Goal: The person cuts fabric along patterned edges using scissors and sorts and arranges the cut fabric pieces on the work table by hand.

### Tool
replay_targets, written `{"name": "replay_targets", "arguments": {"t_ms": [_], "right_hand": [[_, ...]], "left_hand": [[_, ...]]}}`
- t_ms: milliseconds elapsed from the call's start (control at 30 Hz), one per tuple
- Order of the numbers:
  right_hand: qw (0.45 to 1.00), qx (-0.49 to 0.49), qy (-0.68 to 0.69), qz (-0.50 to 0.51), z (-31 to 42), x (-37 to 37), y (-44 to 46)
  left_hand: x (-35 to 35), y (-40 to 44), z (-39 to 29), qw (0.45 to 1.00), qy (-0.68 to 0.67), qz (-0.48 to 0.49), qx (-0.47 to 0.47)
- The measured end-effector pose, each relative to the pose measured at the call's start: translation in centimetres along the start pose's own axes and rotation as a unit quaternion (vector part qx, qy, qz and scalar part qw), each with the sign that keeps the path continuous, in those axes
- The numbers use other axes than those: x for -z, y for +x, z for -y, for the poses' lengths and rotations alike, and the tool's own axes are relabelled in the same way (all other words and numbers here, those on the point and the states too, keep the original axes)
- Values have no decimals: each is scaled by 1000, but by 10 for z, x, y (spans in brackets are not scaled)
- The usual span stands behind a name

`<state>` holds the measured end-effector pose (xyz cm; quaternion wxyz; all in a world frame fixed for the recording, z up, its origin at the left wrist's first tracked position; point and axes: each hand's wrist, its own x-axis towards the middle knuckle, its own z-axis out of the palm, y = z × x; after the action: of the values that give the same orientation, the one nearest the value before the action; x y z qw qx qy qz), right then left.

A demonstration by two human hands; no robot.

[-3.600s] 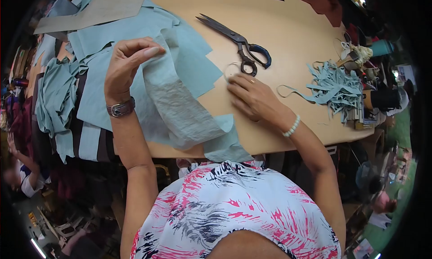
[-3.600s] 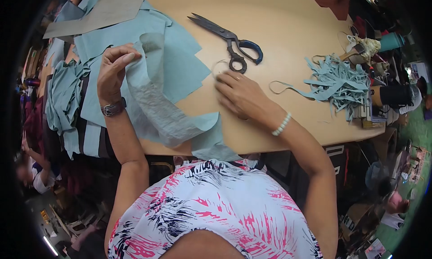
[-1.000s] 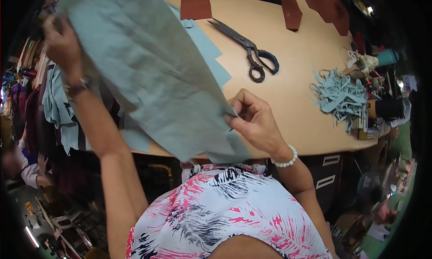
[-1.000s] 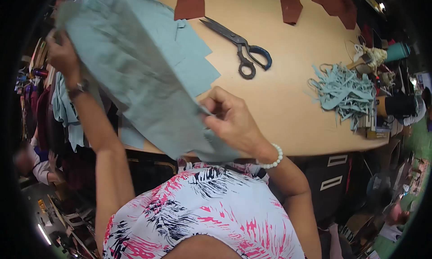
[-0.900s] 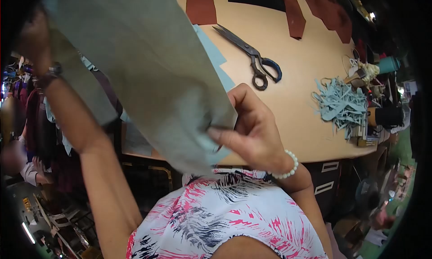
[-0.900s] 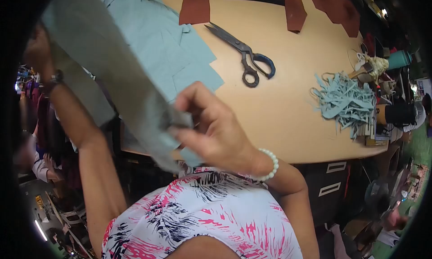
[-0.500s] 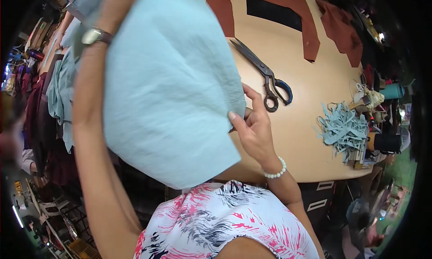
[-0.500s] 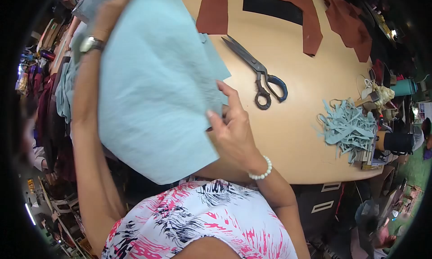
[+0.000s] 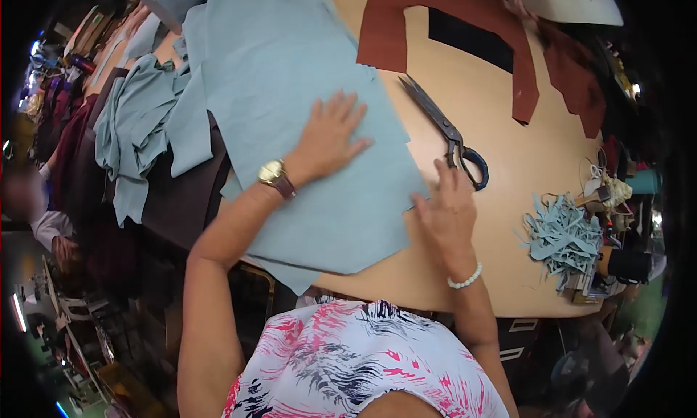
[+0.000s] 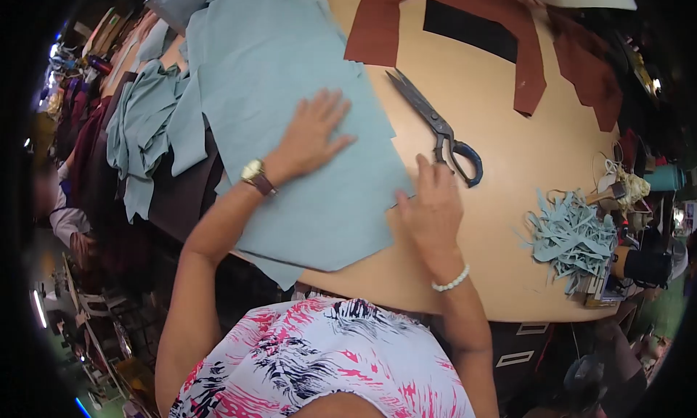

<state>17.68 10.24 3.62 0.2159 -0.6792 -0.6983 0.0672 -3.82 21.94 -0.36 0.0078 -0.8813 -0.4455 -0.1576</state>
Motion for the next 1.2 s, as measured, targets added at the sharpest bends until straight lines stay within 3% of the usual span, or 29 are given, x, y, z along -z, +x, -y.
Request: {"name": "replay_targets", "arguments": {"t_ms": [67,167,300,467,567,667,767,1033,1200], "right_hand": [[994,77,-44,-66,-24,0,7],[990,76,-77,-92,-51,-5,15],[999,42,-24,-22,-54,5,14],[987,-56,37,145,-64,39,-2],[939,-132,122,293,-92,60,-22],[808,-264,368,378,-97,81,-57],[811,-284,372,352,-91,93,-87],[752,-377,386,379,-80,111,-134],[753,-346,408,383,-70,112,-147]], "left_hand": [[-1,-7,-7,1000,-12,-10,17],[-4,-12,-25,999,2,-12,42],[-4,-27,-80,998,-66,13,10],[2,-43,-142,990,-137,5,17],[10,-45,-149,981,-184,49,27],[22,-51,-154,983,-175,56,22],[16,-57,-158,988,-152,12,5],[-1,-62,-159,989,-115,-89,-10],[-2,-58,-161,985,-128,-109,-30]]}}
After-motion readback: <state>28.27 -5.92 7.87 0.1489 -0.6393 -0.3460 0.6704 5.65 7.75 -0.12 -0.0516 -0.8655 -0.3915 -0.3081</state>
